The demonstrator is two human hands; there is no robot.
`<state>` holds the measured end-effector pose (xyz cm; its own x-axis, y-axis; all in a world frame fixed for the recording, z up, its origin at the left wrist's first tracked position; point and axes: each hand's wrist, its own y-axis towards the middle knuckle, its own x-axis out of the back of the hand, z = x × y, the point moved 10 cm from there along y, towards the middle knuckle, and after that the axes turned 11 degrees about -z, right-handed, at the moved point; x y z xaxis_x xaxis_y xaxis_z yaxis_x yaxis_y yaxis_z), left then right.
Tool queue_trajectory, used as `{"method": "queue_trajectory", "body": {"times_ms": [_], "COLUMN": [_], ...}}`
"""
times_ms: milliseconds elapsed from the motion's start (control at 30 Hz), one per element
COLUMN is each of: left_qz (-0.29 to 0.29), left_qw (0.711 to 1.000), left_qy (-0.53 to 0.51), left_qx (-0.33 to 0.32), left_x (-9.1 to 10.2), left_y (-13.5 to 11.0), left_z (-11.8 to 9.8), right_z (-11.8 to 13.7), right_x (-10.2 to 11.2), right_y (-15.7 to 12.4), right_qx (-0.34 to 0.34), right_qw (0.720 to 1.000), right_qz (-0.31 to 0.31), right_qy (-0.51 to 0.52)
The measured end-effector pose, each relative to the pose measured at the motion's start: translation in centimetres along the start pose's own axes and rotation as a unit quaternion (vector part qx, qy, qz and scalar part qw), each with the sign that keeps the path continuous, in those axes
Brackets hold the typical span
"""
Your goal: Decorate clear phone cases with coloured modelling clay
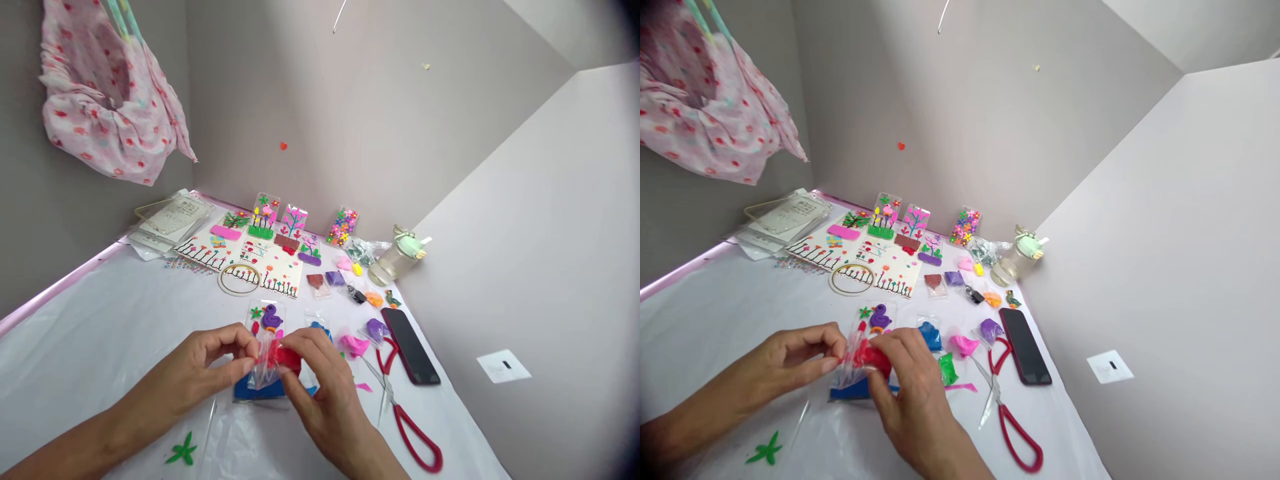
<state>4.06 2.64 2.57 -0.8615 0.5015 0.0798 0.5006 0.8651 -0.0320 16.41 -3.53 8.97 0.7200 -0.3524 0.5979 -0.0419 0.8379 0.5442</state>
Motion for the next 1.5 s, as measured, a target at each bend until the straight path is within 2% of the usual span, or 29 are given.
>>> {"method": "queue_trajectory", "body": {"times_ms": [100, 200, 267, 367, 433, 533, 633, 767, 900, 1000, 1133, 1267, 1500], "left_qz": [0.014, -0.008, -0.018, -0.024, -0.028, -0.038, -0.038, -0.042, -0.043, -0.044, -0.042, -0.034, -0.04], "left_qw": [0.993, 0.985, 0.98, 0.978, 0.98, 0.979, 0.978, 0.979, 0.979, 0.98, 0.99, 0.997, 0.998], "left_qy": [-0.09, -0.134, -0.155, -0.164, -0.159, -0.163, -0.17, -0.153, -0.153, -0.155, -0.103, -0.062, -0.049], "left_qx": [0.075, 0.108, 0.121, 0.124, 0.119, 0.117, 0.117, 0.131, 0.129, 0.117, 0.087, 0.043, 0.02], "left_x": [0.3, 0.8, 1.0, 1.1, 1.2, 1.4, 1.4, 1.5, 1.5, 1.5, 1.4, 1.0, 0.7], "left_y": [0.1, 0.3, 0.4, 0.5, 0.5, 0.6, 0.6, 0.6, 0.6, 0.6, 0.5, 0.4, 0.0], "left_z": [0.7, 1.4, 1.9, 2.2, 2.1, 1.9, 1.8, 2.2, 2.1, 2.0, 1.8, 0.9, 0.2], "right_z": [-2.0, -5.5, -7.9, -10.7, -12.4, -14.4, -15.0, -13.4, -8.8, -5.7, -2.8, -1.8, -1.4], "right_x": [1.5, 3.3, 4.8, 7.2, 8.2, 8.8, 8.9, 8.1, 6.5, 4.5, 1.8, 0.3, -0.3], "right_y": [0.1, 0.1, 0.1, 0.3, 0.4, 0.3, 0.2, 0.4, 0.8, 0.6, -0.1, -0.6, -0.9], "right_qx": [-0.058, -0.161, -0.204, -0.202, -0.192, -0.194, -0.194, -0.166, -0.072, -0.047, -0.03, -0.009, 0.015], "right_qw": [0.997, 0.983, 0.972, 0.964, 0.958, 0.949, 0.946, 0.955, 0.977, 0.991, 0.999, 1.0, 1.0], "right_qz": [-0.047, -0.089, -0.118, -0.155, -0.153, -0.143, -0.143, -0.14, -0.128, -0.087, -0.029, -0.009, 0.0], "right_qy": [0.007, 0.015, 0.0, -0.08, -0.147, -0.205, -0.219, -0.203, -0.151, -0.086, -0.007, 0.009, -0.006]}}
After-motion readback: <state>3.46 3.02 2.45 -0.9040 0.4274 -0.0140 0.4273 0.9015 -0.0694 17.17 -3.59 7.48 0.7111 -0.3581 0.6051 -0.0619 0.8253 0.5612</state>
